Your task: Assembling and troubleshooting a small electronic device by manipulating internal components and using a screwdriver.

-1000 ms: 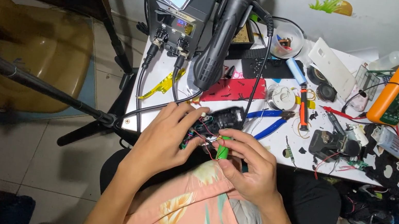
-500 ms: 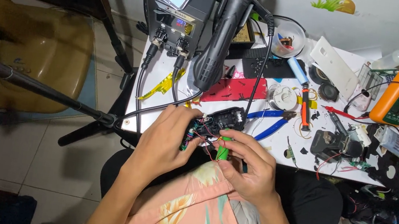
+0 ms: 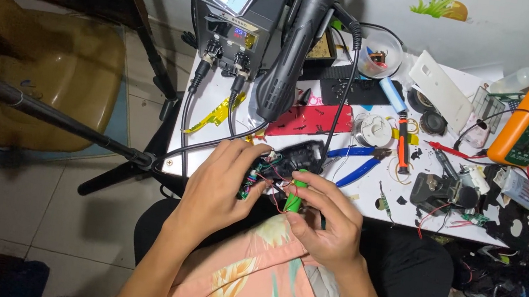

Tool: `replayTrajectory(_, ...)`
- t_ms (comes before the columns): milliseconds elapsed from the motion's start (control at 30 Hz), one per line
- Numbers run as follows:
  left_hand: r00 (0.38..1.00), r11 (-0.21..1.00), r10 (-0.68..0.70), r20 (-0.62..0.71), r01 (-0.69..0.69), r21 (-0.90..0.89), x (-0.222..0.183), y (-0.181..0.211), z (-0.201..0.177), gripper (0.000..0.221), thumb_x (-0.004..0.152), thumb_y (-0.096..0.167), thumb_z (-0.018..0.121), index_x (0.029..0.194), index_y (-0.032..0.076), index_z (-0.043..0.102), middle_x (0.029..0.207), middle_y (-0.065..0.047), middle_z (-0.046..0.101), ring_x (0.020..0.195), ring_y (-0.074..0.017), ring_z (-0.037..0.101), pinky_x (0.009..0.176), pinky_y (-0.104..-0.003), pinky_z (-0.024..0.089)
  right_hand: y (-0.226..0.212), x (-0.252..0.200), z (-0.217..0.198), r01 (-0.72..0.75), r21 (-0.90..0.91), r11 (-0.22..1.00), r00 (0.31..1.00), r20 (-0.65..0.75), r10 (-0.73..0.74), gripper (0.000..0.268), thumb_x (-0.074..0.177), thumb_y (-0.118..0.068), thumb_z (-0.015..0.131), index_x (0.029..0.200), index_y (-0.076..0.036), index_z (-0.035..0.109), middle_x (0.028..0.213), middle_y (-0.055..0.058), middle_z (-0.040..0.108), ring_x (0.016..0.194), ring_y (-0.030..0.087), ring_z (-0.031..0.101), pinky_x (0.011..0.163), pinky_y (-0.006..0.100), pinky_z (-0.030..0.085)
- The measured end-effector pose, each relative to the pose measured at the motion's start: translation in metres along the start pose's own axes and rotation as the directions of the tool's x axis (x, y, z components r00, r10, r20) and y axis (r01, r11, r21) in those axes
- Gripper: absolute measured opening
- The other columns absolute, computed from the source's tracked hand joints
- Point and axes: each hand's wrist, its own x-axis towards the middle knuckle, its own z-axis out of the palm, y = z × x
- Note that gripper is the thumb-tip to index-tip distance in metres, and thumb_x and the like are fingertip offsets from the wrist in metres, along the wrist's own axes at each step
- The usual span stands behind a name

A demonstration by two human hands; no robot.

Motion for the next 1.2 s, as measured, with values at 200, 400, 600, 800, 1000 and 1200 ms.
replayTrajectory(200, 0.984, 0.994, -0.042, -0.175, 0.024, -0.106, -0.004, 0.012, -0.003, 0.065, 0.089, 0.006, 0.087, 0.151, 0.001, 0.07, 0.123, -0.022, 0.075, 0.11, -0.0469, 0.076, 0.094, -0.056, 0.064, -0.001, -0.002, 0.008, 0.14, -0.106, 0.985, 0.988, -0.053, -0.146, 0.03, 0.1, -0.027, 0.087, 0.113, 0.001, 0.086, 0.127, 0.022, 0.087, 0.1, 0.03, 0.09, 0.086, 0.035, 0.071)
replayTrajectory(400, 0.967, 0.902, -0.175, -0.184, 0.083, -0.424, -0.014, 0.03, -0.001, 0.093, 0.074, 0.021, 0.104, 0.156, 0.0, 0.068, 0.128, -0.023, 0.071, 0.119, -0.0455, 0.074, 0.103, -0.055, 0.061, -0.025, 0.005, 0.013, 0.308, -0.089, 0.947, 0.94, -0.124, -0.317, 0.032, 0.101, -0.021, 0.085, 0.112, 0.01, 0.084, 0.127, 0.033, 0.083, 0.104, 0.041, 0.089, 0.088, 0.043, 0.074)
replayTrajectory(600, 0.966, 0.202, -0.19, 0.175, 0.212, -0.956, -0.036, 0.043, 0.025, 0.129, 0.063, 0.004, 0.111, 0.167, 0.01, 0.036, 0.152, -0.014, 0.057, 0.106, -0.0205, 0.065, 0.082, -0.035, 0.069, -0.045, -0.003, -0.006, 0.372, -0.07, 0.926, 0.915, -0.137, -0.378, 0.032, 0.097, -0.012, 0.087, 0.111, 0.016, 0.082, 0.127, 0.039, 0.079, 0.108, 0.051, 0.086, 0.09, 0.051, 0.074)
replayTrajectory(800, 0.983, -0.215, -0.042, 0.177, 0.164, -0.963, -0.048, 0.046, 0.051, 0.107, 0.091, 0.049, 0.096, 0.162, 0.015, 0.024, 0.158, -0.025, 0.06, 0.119, -0.0261, 0.074, 0.096, -0.041, 0.065, -0.058, -0.015, -0.023, 0.405, -0.103, 0.909, 0.892, -0.172, -0.417, 0.036, 0.101, -0.019, 0.085, 0.112, 0.015, 0.082, 0.127, 0.041, 0.078, 0.109, 0.051, 0.087, 0.09, 0.05, 0.074)
replayTrajectory(1000, 0.986, -0.2, -0.132, 0.103, 0.075, -0.977, -0.058, 0.103, 0.026, 0.067, 0.112, 0.021, 0.066, 0.159, 0.017, 0.019, 0.145, -0.028, 0.063, 0.106, -0.034, 0.077, 0.087, -0.043, 0.067, -0.064, -0.037, -0.036, 0.351, -0.088, 0.932, 0.906, -0.218, -0.362, 0.04, 0.106, -0.025, 0.079, 0.117, 0.013, 0.081, 0.13, 0.039, 0.077, 0.111, 0.049, 0.086, 0.088, 0.051, 0.074)
replayTrajectory(1200, 0.983, -0.144, -0.063, 0.173, 0.162, -0.976, -0.071, 0.105, 0.031, 0.067, 0.115, 0.012, 0.063, 0.163, 0.021, 0.017, 0.163, -0.029, 0.052, 0.139, -0.0337, 0.064, 0.114, -0.047, 0.058, -0.093, -0.061, -0.038, 0.075, 0.0, 0.997, 0.978, -0.193, -0.073, 0.039, 0.116, -0.03, 0.061, 0.122, 0.006, 0.073, 0.144, 0.034, 0.07, 0.113, 0.041, 0.088, 0.102, 0.049, 0.079)
